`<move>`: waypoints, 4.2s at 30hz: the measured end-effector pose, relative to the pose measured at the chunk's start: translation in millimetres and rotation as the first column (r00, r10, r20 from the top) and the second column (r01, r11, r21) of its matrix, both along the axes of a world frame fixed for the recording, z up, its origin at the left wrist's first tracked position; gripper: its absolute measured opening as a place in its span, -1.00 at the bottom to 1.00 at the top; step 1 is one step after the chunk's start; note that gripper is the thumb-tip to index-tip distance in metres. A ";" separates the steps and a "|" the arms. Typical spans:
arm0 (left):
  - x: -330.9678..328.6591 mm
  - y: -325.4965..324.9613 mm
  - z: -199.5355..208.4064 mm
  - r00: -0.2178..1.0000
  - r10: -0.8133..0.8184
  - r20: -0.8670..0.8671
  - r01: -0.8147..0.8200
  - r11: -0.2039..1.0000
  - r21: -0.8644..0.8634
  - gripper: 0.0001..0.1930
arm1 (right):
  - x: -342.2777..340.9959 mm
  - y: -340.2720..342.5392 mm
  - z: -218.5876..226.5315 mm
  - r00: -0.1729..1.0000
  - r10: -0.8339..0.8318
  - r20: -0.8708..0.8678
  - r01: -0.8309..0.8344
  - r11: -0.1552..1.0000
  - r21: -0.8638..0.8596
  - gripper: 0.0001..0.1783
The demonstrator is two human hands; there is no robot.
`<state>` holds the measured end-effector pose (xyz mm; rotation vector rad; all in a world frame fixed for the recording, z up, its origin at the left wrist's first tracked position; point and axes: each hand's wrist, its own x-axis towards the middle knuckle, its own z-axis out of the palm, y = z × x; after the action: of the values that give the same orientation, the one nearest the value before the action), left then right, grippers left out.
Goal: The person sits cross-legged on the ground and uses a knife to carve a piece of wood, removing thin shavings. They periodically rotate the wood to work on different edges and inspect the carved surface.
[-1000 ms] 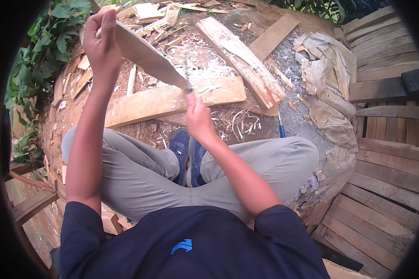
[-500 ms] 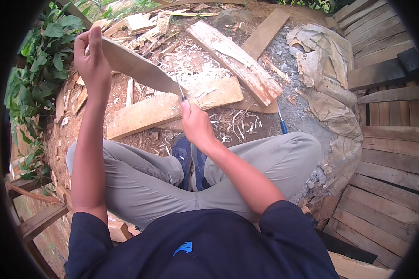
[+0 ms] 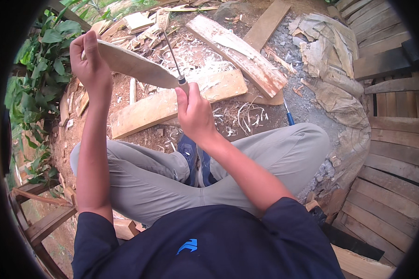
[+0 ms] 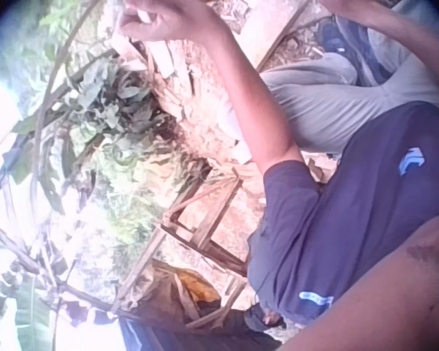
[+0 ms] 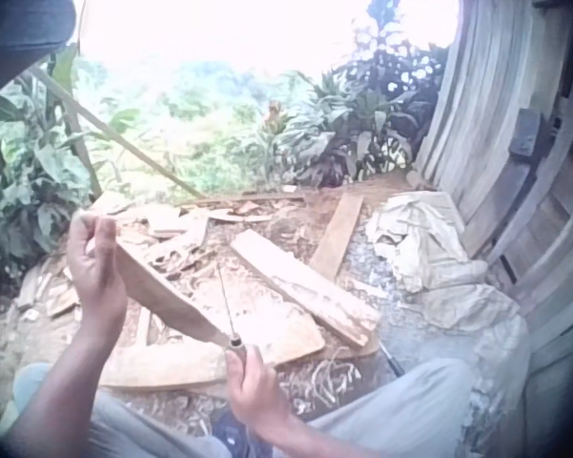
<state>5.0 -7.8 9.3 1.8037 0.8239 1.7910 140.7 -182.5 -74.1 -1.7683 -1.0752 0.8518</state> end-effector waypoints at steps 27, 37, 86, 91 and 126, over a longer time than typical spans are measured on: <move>-1.6 -2.2 -0.4 0.984 0.117 -0.136 -0.118 0.993 -0.003 -0.62 | 18.0 -5.3 -104.5 0.970 0.067 0.234 0.008 0.953 -0.304 -0.48; -5.9 -2.2 -1.8 0.976 -0.219 0.006 0.218 0.968 -0.125 -0.64 | 21.1 1.4 -72.1 0.996 0.048 0.077 -0.028 0.970 -0.242 -0.47; -3.1 -5.2 -5.4 0.983 -0.060 -0.175 0.060 0.998 -0.003 -0.61 | 24.0 4.5 -76.8 0.995 -0.003 0.097 0.014 0.993 -0.114 -0.55; -1.3 -1.2 -5.3 0.980 -0.011 -0.200 0.024 0.998 0.063 -0.64 | 19.1 1.4 -85.4 0.990 0.058 0.127 -0.023 0.966 -0.259 -0.54; 2.6 -5.1 -3.1 0.997 -0.045 -0.064 0.044 0.999 -0.018 -0.64 | 19.9 3.2 -83.1 0.981 -0.116 0.152 0.121 0.992 -0.025 -0.46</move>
<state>7.6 -12.9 6.2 1.8639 0.8145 1.7016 160.6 -179.3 -157.2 -1.9304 -1.0443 0.6763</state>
